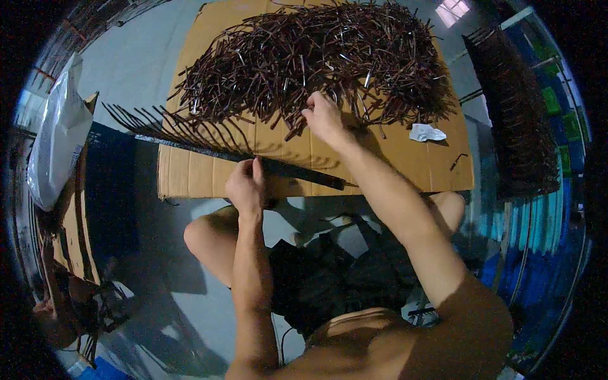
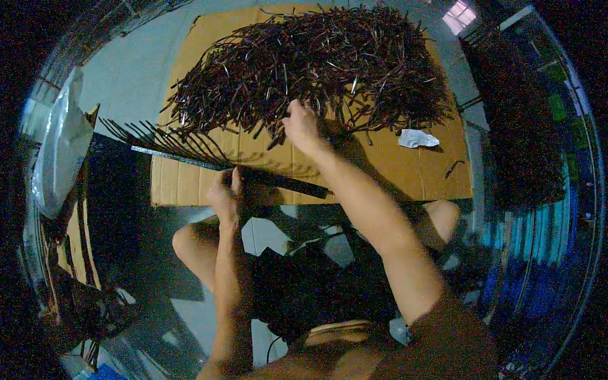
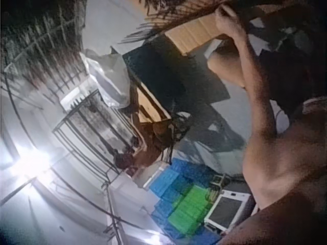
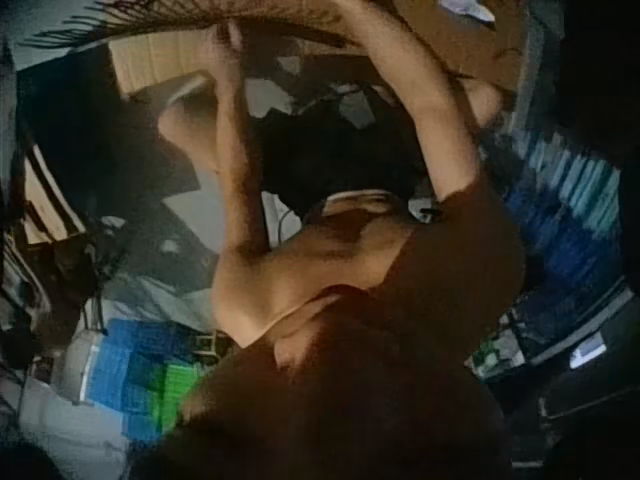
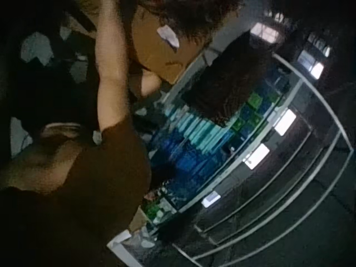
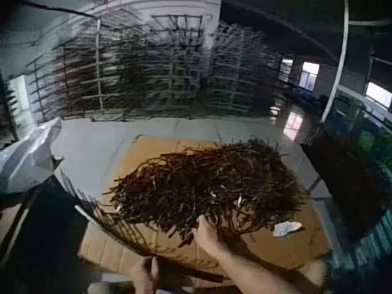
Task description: The person sits on the floor and repeatedly picks up small, dark, curved wire pieces from a pile on a cardboard sheet. They insert each piece into a long black strip held in their lap, then place the strip into a nearby rack. The person continues this process, occasionally gathering more wires from the pile.
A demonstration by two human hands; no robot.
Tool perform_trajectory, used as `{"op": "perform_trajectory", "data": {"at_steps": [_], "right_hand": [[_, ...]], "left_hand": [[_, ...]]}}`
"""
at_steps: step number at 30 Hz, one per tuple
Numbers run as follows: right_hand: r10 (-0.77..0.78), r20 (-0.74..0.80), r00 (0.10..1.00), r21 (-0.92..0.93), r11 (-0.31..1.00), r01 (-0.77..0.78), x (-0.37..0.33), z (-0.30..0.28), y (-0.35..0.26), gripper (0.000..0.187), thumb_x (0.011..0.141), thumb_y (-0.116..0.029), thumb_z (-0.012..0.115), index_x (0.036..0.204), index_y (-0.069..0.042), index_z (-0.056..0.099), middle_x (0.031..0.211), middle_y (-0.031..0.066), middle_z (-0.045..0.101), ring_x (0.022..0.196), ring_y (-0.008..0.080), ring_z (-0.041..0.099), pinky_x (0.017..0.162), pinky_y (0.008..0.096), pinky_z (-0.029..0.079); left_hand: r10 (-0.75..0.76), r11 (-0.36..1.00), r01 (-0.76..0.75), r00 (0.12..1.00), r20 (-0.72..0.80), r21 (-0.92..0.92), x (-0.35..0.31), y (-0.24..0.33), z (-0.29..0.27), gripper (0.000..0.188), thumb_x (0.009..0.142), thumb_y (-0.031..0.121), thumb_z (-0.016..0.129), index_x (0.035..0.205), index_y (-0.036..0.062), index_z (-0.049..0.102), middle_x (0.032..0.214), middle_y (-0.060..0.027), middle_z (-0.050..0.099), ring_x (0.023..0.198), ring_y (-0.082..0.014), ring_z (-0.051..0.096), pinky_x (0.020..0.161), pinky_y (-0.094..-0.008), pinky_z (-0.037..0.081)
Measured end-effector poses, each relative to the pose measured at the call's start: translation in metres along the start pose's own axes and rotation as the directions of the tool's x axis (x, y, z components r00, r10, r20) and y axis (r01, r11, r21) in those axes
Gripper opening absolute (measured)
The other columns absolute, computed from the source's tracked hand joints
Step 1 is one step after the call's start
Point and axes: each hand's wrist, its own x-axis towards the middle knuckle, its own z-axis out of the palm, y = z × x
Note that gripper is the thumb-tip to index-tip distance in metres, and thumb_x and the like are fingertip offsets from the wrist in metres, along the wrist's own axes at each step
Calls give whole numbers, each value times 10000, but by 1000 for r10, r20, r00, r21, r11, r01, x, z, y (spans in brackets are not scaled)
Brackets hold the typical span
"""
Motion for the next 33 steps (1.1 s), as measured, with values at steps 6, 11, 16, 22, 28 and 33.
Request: {"op": "perform_trajectory", "data": {"at_steps": [6,11,16,22,28,33], "right_hand": [[296,246,923,337,867,-368,-11,9,-10,371,836,-118,624,1148,-5,458,841,93,591,719,187,602,584,336,482],[-117,241,963,716,692,-95,-64,14,-36,103,917,-79,528,969,9,526,815,57,604,698,123,617,606,259,521],[-276,39,961,579,790,203,-86,23,-49,126,910,-90,537,977,18,535,835,92,631,767,143,632,667,269,504],[-269,62,961,529,825,197,-89,20,-48,157,896,-107,555,983,24,546,837,123,649,762,177,647,678,296,510],[-360,41,932,401,860,315,-92,10,-59,164,875,-140,564,956,2,570,810,179,643,748,308,651,653,354,506],[-415,340,844,314,896,315,-57,-3,-61,206,848,-188,578,920,0,620,828,187,642,817,341,632,692,397,498]], "left_hand": [[200,980,-200,978,-54,20,-11,-12,12,190,822,143,682,955,14,644,793,-148,657,641,-238,627,612,-308,492],[224,974,-222,972,-72,36,-11,-14,15,124,815,163,645,863,49,655,821,-131,653,765,-305,622,692,-374,494],[219,973,-218,976,-8,81,-11,-9,11,122,829,170,620,857,53,642,795,-130,639,747,-318,605,676,-395,482],[189,979,-189,982,9,69,-10,-6,11,128,837,178,609,846,53,637,789,-135,630,740,-329,596,650,-411,473],[164,984,-166,986,38,66,-11,-6,11,136,834,185,612,859,54,640,806,-135,637,755,-334,599,661,-404,478],[111,992,-110,994,-21,70,-9,-8,9,160,844,222,624,865,67,659,786,-128,654,736,-316,619,655,-388,490]]}}
